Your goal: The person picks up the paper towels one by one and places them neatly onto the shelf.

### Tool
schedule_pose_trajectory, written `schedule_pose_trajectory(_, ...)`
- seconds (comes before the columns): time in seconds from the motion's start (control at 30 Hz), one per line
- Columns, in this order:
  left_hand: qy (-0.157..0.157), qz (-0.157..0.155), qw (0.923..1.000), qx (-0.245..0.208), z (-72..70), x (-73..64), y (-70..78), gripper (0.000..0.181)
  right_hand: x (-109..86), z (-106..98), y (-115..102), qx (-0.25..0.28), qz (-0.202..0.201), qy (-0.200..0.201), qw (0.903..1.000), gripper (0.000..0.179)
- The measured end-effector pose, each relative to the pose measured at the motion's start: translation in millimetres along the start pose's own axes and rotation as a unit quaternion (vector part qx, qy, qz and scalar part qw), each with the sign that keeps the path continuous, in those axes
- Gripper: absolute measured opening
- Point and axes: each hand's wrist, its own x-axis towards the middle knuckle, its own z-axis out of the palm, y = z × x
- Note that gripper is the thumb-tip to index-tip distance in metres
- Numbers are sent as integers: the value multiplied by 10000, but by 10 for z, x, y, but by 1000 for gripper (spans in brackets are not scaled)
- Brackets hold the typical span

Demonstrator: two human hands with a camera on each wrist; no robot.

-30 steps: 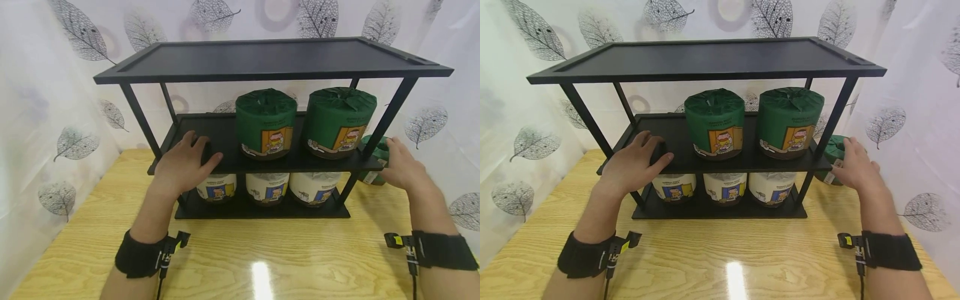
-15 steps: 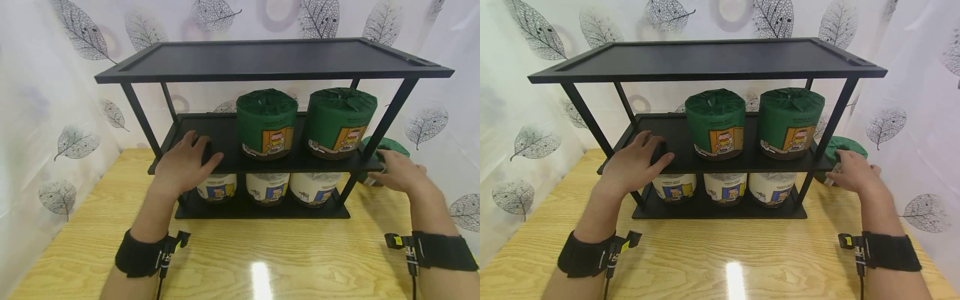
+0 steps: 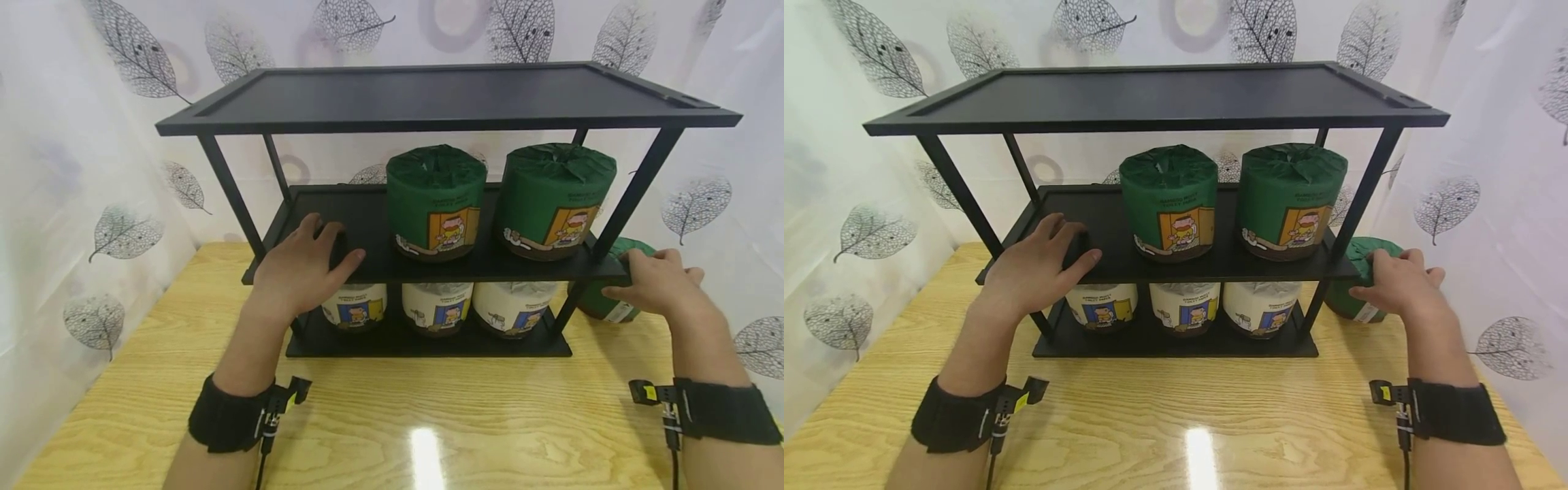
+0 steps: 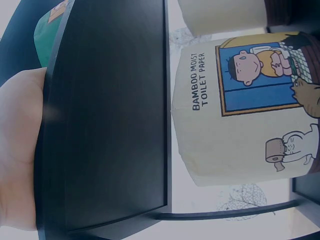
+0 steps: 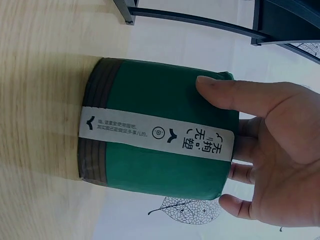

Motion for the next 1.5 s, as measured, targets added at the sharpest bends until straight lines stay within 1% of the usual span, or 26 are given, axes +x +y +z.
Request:
schedule_pose_trajectory(0.13, 12, -14, 10000, 0, -5, 0, 1, 74, -6, -16, -2, -21, -28, -64, 10000, 82)
schedule_pose_trajectory(0.33, 4, -38, 10000, 14, -5, 2, 3, 74, 0, -1, -20, -160, -41, -218, 9996, 98)
schedule_pose_trajectory(0.43, 9, -23, 10000, 23, -1, 3, 2, 74, 4, 8, -16, -174, -61, -289, 9994, 99)
schedule_pose_trajectory(0.67, -18, -13, 10000, 4, 7, -4, 6, 74, 5, 3, 27, 103, -107, -262, 9995, 77)
schedule_pose_trajectory(0.87, -14, -16, 10000, 22, 7, -9, 9, 74, -13, -32, 51, 39, -88, -177, 9998, 65)
schedule_pose_trajectory(0.93, -14, -16, 10000, 24, 9, -8, 9, 74, -14, -45, 53, 2, -78, -113, 9999, 64)
schedule_pose_trajectory(1.13, -15, -14, 10000, 38, 8, -1, 9, 75, -20, -88, 56, -19, 36, 200, 9998, 73)
schedule_pose_trajectory(1.37, -24, -16, 10000, 29, 5, 2, 9, 74, -55, -155, -11, 12, 224, 674, 9975, 51)
schedule_pose_trajectory(1.47, -28, -12, 10000, 22, 6, 3, 5, 74, -73, -180, -40, 77, 271, 897, 9956, 49)
schedule_pose_trajectory(1.5, -28, -8, 10000, 20, 8, 3, 4, 74, -80, -191, -52, 68, 316, 953, 9949, 52)
